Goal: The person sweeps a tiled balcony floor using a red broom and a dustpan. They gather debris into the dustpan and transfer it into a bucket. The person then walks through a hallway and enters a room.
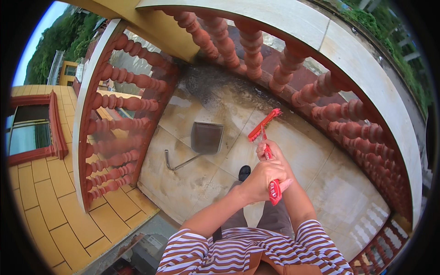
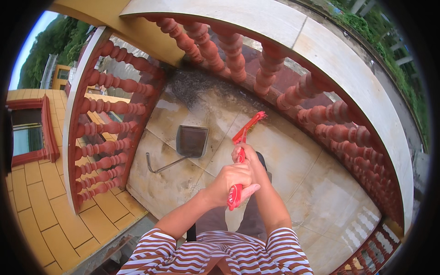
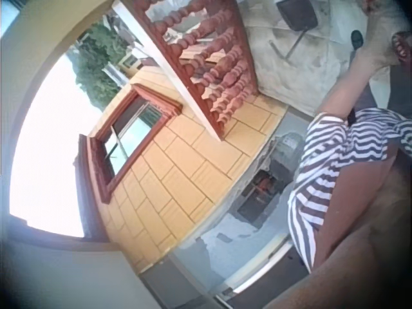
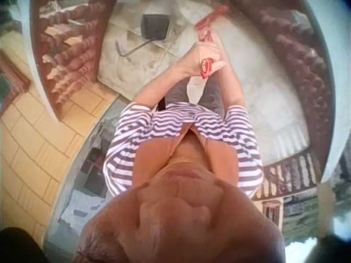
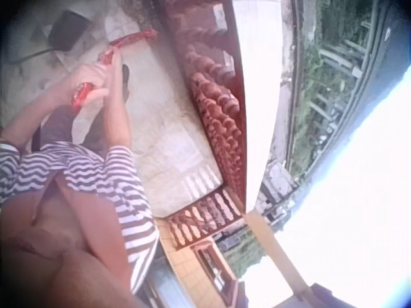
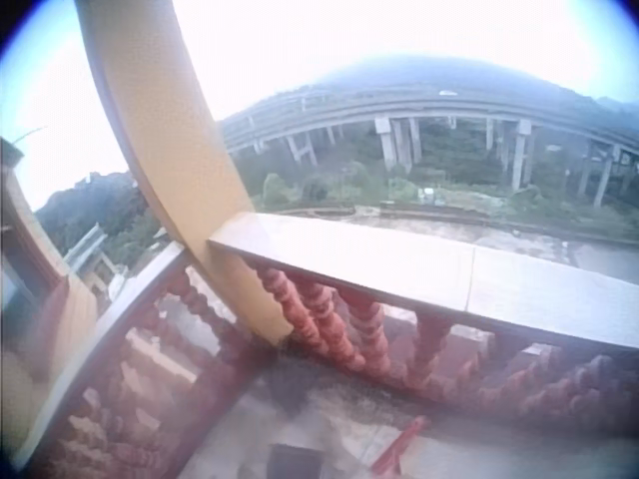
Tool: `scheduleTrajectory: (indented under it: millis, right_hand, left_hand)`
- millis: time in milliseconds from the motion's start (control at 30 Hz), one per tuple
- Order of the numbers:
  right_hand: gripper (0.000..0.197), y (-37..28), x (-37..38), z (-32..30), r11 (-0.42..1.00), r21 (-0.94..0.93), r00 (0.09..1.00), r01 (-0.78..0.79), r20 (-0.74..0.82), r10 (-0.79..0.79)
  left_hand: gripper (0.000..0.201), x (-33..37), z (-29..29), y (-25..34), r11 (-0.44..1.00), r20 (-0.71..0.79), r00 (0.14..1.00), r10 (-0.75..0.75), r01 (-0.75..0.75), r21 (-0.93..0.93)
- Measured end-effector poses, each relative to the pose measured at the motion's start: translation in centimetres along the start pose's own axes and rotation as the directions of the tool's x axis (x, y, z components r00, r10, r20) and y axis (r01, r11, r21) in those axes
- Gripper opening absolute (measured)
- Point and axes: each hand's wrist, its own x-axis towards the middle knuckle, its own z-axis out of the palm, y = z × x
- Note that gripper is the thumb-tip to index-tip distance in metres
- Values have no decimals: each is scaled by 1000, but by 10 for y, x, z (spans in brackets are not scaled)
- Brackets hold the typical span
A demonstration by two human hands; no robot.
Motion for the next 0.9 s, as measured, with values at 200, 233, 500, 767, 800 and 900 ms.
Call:
scheduleTrajectory:
  millis: [200,233,500,767,800,900]
  right_hand:
    - [14,-45,53,25,977,-214,988,-17,147,50]
    - [13,-52,47,19,966,-258,986,-22,152,63]
    - [26,-68,-142,-73,59,-921,841,-385,-377,-387]
    - [29,-82,-217,-175,-357,-734,753,-577,-310,-580]
    - [33,-92,-211,-207,-442,-715,789,-541,-251,-560]
    - [42,-79,-133,-226,-616,-613,834,-495,-136,-535]
  left_hand:
    - [32,12,-26,-30,850,-39,983,-179,175,496]
    - [44,0,-36,-28,783,-121,974,-191,226,580]
    - [66,-258,-211,-212,-47,-961,225,-158,971,235]
    - [54,-292,-167,-192,214,-933,-38,-357,969,-122]
    - [54,-305,-149,-174,216,-945,-81,-318,964,-155]
    - [52,-373,-97,-116,335,-959,-200,-202,906,-259]
